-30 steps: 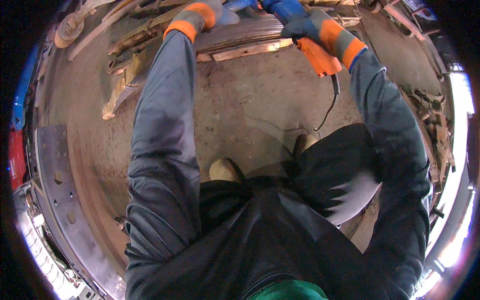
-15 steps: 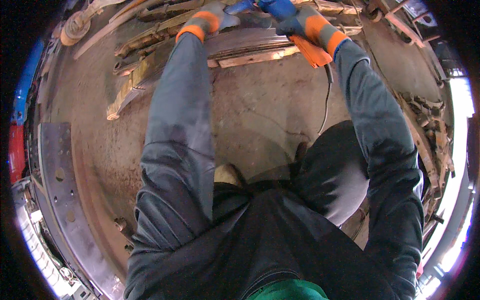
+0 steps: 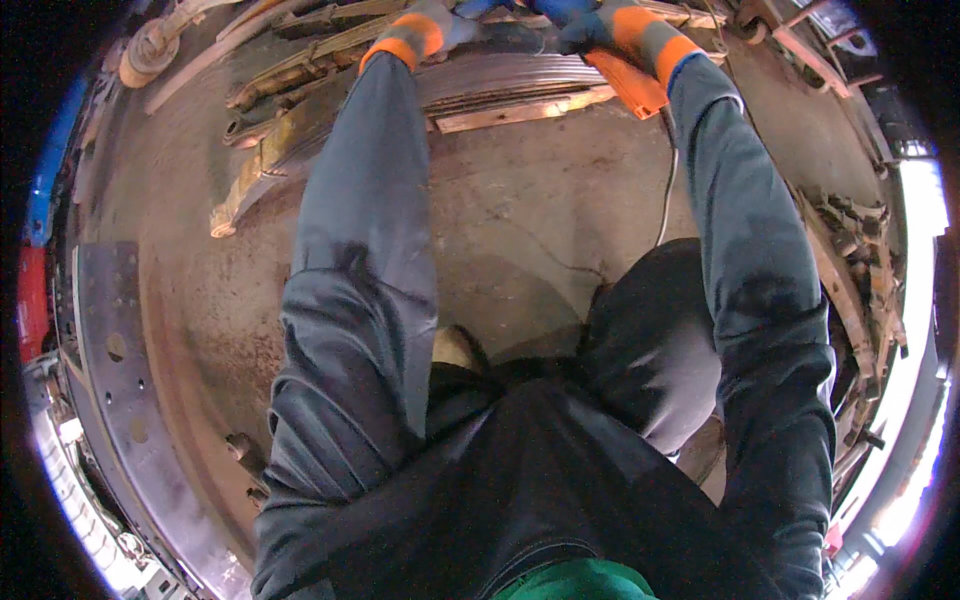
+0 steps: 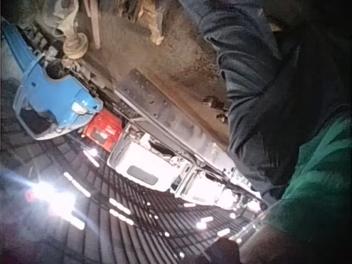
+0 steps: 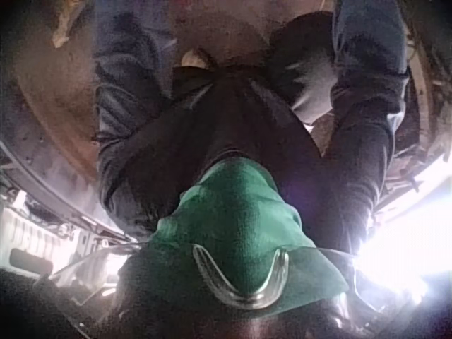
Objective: The person uses an angle grinder to smooth or cut metal rods lying on the floor. They reposition the rods and continue grinding along their length while kneeling.
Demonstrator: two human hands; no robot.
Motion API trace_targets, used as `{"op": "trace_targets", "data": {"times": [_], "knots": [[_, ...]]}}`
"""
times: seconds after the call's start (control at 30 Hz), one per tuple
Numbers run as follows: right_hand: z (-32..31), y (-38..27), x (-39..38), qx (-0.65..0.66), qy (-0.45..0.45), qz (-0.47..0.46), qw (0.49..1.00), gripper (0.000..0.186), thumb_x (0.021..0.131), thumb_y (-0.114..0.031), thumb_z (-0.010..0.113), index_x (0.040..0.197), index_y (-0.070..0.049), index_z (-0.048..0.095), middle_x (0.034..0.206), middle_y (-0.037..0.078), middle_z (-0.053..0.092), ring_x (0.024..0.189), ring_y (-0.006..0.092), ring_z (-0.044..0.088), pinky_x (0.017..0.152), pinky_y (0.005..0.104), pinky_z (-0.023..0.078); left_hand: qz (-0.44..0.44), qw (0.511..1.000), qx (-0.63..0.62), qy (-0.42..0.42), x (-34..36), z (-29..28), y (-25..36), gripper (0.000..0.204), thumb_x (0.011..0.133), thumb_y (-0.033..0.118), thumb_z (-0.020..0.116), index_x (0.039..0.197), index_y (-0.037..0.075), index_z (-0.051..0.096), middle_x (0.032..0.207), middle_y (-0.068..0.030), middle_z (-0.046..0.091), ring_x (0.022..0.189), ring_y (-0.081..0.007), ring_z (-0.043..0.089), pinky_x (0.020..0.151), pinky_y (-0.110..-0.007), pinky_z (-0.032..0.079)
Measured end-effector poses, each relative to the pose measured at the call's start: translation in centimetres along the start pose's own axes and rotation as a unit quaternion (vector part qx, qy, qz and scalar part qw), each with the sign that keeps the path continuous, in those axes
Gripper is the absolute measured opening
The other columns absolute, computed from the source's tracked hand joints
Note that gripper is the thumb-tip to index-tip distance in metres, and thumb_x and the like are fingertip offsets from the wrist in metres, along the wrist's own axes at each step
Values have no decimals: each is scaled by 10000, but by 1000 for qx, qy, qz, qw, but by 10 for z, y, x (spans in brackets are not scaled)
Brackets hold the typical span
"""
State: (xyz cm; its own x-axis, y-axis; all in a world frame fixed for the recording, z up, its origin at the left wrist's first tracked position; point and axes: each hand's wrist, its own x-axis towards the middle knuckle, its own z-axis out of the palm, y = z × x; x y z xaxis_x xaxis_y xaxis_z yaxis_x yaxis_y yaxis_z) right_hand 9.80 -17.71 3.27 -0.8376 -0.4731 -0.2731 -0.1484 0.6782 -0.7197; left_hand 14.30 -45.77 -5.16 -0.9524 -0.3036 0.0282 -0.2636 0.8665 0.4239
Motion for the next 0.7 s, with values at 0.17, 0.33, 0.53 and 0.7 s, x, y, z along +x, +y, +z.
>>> {"op": "trace_targets", "data": {"times": [0.17,0.33,0.53,0.7], "knots": [[-1,4,9,-87,-23,-24,996,475,569,-269,939,942,-37,758,891,111,729,730,228,641,684,419,530,42,999,23,-13,-10,-3,6,636,692,528,858,1056,23,727,928,-134,742,731,-233,673,666,-391,538],[17,-18,3,-98,-5,-33,995,459,577,-282,927,918,-32,749,894,114,732,751,228,639,724,413,536,46,997,35,-45,-20,-28,-21,633,705,526,848,1085,35,724,965,-135,742,783,-249,676,700,-400,537],[31,-24,12,-134,-38,-86,986,395,633,-331,873,877,-53,734,850,111,707,752,229,618,727,402,522,35,997,54,-40,-31,-39,-44,631,720,523,836,1119,49,720,1009,-136,741,846,-267,679,742,-411,536],[5,16,2,-240,-33,-129,962,708,608,-582,824,959,26,732,903,183,727,782,287,651,774,419,534,49,997,44,-26,-29,-15,-5,630,732,521,826,1148,61,717,1046,-137,741,898,-283,681,776,-420,535]]}}
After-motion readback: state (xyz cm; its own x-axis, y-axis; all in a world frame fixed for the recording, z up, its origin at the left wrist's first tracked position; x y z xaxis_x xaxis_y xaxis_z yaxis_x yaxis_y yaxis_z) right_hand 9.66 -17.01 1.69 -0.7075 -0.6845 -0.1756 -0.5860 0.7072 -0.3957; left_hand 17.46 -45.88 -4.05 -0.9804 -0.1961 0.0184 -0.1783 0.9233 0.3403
